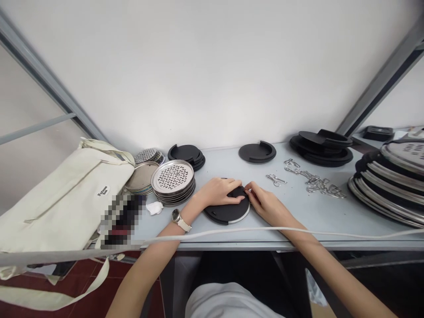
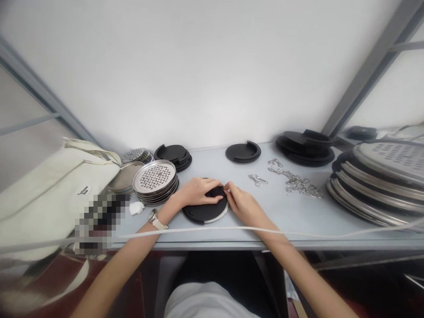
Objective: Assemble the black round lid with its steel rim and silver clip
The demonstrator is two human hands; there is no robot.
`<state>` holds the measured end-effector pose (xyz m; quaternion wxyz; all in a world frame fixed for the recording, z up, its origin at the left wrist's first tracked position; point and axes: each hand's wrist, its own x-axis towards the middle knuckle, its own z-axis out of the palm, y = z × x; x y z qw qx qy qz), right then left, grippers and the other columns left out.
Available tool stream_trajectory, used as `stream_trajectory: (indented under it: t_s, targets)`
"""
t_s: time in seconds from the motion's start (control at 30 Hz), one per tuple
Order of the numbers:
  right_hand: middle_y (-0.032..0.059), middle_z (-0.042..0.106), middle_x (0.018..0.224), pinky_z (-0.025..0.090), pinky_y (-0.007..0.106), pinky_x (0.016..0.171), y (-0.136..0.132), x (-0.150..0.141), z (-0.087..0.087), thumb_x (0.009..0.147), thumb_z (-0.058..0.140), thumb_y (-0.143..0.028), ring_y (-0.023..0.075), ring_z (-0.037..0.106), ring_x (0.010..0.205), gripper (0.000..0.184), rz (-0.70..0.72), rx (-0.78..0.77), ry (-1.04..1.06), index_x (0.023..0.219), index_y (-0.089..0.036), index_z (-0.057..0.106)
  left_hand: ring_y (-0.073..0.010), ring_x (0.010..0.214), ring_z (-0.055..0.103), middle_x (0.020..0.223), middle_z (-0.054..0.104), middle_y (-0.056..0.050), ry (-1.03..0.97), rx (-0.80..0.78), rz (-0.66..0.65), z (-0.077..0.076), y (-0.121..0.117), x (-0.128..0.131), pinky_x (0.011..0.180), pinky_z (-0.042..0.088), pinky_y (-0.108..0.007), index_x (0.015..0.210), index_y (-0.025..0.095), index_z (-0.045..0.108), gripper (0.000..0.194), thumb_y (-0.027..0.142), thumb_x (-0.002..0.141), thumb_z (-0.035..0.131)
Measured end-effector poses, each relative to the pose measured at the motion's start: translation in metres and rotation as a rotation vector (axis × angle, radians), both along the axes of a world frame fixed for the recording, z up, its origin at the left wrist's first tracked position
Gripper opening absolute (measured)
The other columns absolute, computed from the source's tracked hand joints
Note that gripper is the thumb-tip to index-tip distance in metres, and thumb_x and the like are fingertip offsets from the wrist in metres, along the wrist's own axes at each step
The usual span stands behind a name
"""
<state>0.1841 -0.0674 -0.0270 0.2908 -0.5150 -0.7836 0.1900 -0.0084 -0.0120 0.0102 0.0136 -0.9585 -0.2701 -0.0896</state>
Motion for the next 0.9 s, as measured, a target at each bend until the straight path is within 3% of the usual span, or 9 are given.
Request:
stream_trajectory:
  t_s: [0.3, 0.53, 0.9]
  targets:
    - [0.0063, 0.065, 0.086, 0.043, 0.028, 0.062, -0.0018, 0.0004, 0.0052, 0.094, 0.03, -0.027, 0.0178, 0.061, 0.067, 0.016, 0.022, -0.004, 0.023, 0.097, -0.022, 0.045, -0.0198, 0.082, 0.062, 0.093, 0.063, -0.004, 0.002, -0.054, 0.027, 0.0016, -0.0007, 0.0004, 0.068, 0.042, -0.027, 0.106, 0.021, 0.05, 0.03, 0.047, 0.092, 0.043]
    - [0.0036, 0.064, 0.079, 0.043, 0.027, 0.061, -0.0032, -0.0001, 0.0075, 0.094, 0.031, -0.031, 0.018, 0.061, 0.065, 0.017, -0.01, -0.046, 0.031, 0.101, -0.022, 0.043, -0.0199, 0.082, 0.062, 0.097, 0.064, -0.005, -0.011, -0.062, 0.019, 0.001, 0.0005, 0.0009, 0.068, 0.042, -0.028, 0.109, 0.021, 0.05, 0.031, 0.046, 0.092, 0.044]
    - [0.0041, 0.062, 0.077, 0.041, 0.028, 0.059, -0.0036, 0.0012, 0.0069, 0.095, 0.029, -0.029, 0.0182, 0.059, 0.062, 0.014, 0.025, -0.043, 0.031, 0.091, -0.023, 0.041, -0.0201, 0.08, 0.062, 0.093, 0.064, -0.004, 0.0, -0.045, 0.024, 0.0004, 0.0008, 0.0007, 0.066, 0.041, -0.028, 0.105, 0.021, 0.05, 0.03, 0.047, 0.091, 0.044]
